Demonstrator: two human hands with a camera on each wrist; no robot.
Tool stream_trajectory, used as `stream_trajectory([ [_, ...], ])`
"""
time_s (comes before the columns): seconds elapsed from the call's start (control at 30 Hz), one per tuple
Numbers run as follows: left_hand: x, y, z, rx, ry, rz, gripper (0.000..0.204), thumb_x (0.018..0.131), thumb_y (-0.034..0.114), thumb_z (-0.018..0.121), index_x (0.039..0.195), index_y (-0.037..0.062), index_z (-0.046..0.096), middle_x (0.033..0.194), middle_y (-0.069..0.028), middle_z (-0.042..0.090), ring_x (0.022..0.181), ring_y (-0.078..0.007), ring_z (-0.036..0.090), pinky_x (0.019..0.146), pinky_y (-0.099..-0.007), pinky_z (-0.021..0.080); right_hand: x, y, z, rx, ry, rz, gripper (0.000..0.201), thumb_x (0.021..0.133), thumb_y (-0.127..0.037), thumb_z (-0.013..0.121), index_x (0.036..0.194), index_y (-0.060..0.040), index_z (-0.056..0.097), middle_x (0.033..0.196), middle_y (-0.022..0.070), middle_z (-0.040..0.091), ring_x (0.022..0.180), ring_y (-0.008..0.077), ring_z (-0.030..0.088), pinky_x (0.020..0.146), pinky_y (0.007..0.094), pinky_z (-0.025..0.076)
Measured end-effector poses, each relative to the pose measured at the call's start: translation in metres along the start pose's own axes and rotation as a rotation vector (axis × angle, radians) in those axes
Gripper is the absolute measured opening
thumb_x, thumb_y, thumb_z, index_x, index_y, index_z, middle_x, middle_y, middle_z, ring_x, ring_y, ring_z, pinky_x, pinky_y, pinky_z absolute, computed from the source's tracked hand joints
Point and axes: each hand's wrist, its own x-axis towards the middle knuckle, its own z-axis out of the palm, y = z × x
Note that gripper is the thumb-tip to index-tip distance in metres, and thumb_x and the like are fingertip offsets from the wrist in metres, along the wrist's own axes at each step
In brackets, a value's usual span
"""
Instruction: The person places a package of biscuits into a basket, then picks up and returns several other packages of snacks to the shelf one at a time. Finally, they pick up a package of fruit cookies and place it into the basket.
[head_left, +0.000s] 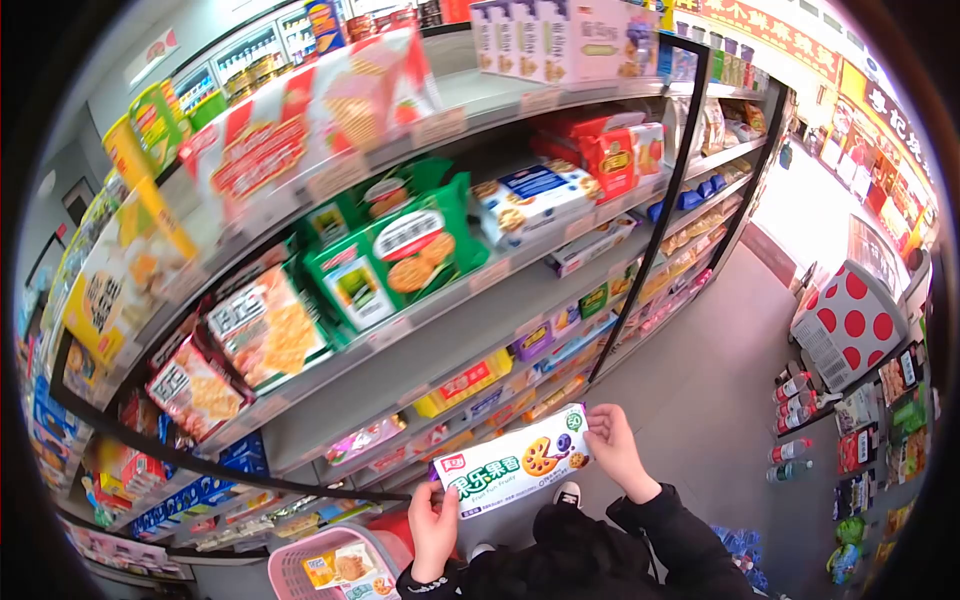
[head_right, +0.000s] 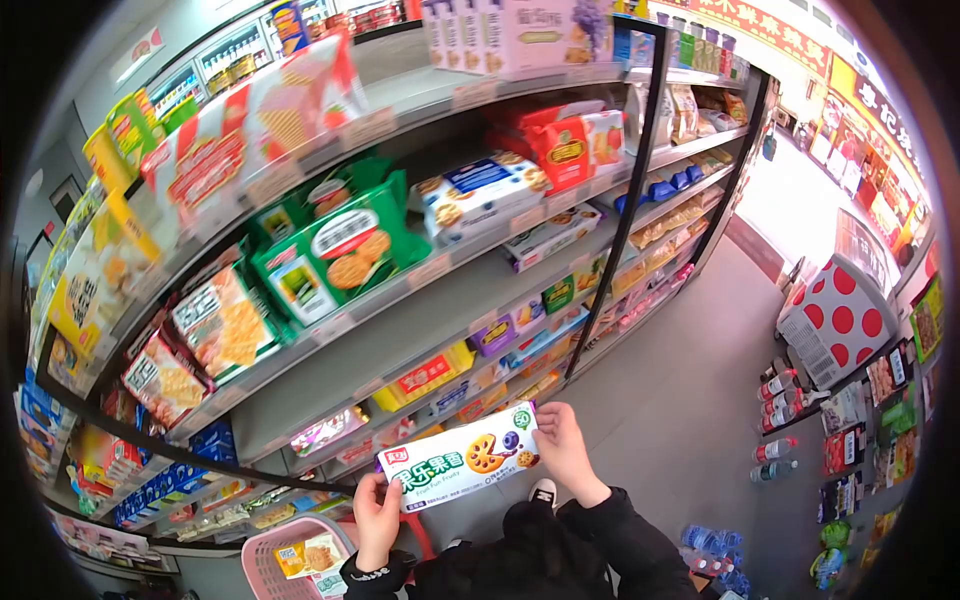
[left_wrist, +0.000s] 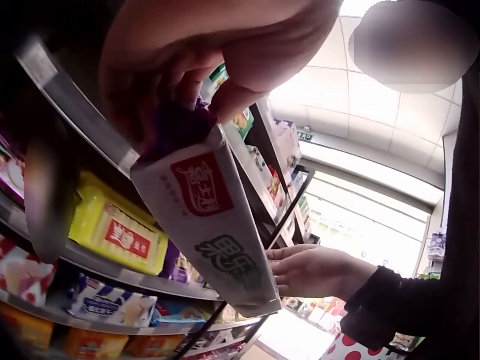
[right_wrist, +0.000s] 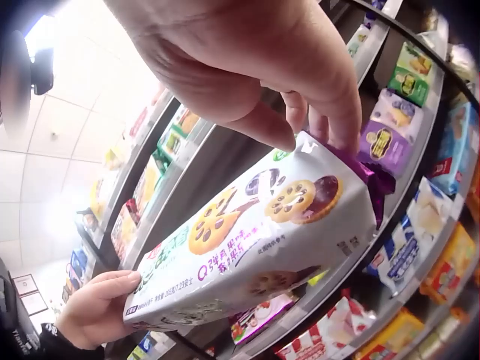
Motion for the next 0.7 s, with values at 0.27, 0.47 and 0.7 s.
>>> stream_trajectory([
  [0.27, 0.038, 0.039, 0.119, -0.621, -0.039, -0.183, 0.026, 0.083, 0.002, 0.053, 0.106, -0.0030, 0.042, 0.094, -0.0101, 0.056, 0.082, -0.0116, 0.054, 0.072, -0.0225, 0.043, 0.043, -0.034, -0.103, 0.239, 0.146, 0.105, 0.040, 0.077, 0.006, 0.056, 0.113, 0.0077, 0.039, 0.104, 0.0142, 0.053, 0.095, 0.0174, 0.053, 0.084, 0.0273, 0.044],
  [0.47, 0.077, 0.061, 0.147, -0.693, -0.224, -0.190, 0.048, 0.080, -0.004, 0.052, 0.124, -0.0038, 0.033, 0.108, -0.0094, 0.054, 0.096, -0.0127, 0.052, 0.082, -0.0237, 0.042, 0.072, -0.033, -0.129, 0.268, 0.091, 0.106, 0.037, 0.079, 0.005, 0.052, 0.114, 0.0080, 0.042, 0.104, 0.0119, 0.055, 0.096, 0.0161, 0.053, 0.086, 0.0271, 0.042],
  [0.7, 0.135, 0.091, 0.160, -0.640, -0.282, -0.067, 0.047, 0.076, -0.005, 0.056, 0.120, -0.0021, 0.038, 0.110, -0.0105, 0.053, 0.101, -0.0156, 0.050, 0.088, -0.0268, 0.039, 0.125, -0.041, -0.134, 0.216, 0.140, -0.036, 0.036, 0.078, 0.010, 0.049, 0.113, 0.0055, 0.040, 0.105, 0.0109, 0.051, 0.100, 0.0157, 0.051, 0.087, 0.0262, 0.042],
])
